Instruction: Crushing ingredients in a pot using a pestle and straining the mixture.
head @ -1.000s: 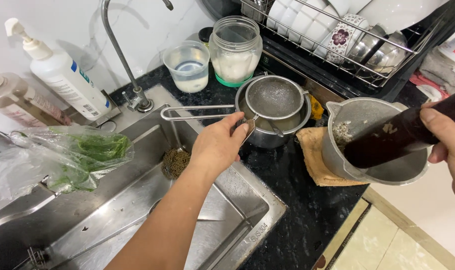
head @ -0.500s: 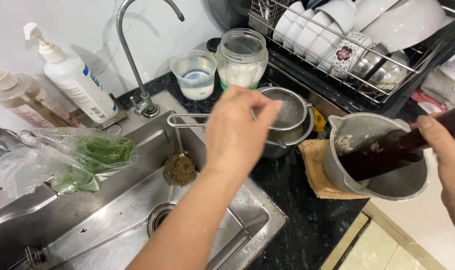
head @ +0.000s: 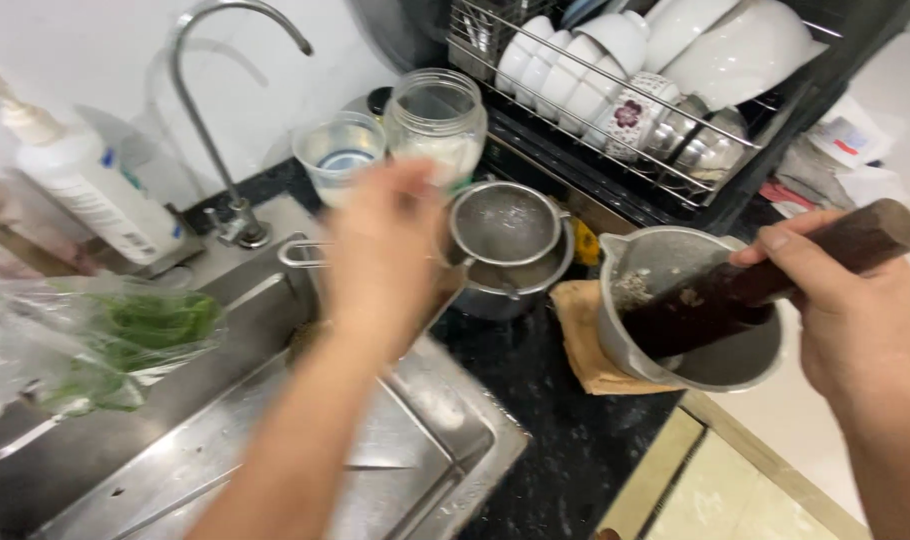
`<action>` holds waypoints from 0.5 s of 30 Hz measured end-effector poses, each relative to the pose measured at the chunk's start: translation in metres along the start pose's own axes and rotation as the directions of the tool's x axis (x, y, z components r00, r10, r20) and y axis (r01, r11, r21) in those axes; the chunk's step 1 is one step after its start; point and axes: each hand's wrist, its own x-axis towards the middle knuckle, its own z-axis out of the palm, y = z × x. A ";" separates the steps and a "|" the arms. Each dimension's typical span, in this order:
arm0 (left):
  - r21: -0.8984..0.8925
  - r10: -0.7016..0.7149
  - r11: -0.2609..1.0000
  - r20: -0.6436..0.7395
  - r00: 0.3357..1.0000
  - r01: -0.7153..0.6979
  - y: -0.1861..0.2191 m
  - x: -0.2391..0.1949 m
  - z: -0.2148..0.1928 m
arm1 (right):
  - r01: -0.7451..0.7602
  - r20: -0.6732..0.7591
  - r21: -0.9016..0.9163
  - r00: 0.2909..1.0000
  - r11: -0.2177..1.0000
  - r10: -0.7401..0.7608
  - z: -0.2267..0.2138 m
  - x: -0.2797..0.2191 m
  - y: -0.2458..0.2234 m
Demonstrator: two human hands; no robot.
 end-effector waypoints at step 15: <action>0.024 -0.738 0.673 0.085 0.670 0.739 -0.259 0.130 -0.009 | -0.063 -0.057 -0.012 0.996 0.998 0.062 0.025 0.003 -0.026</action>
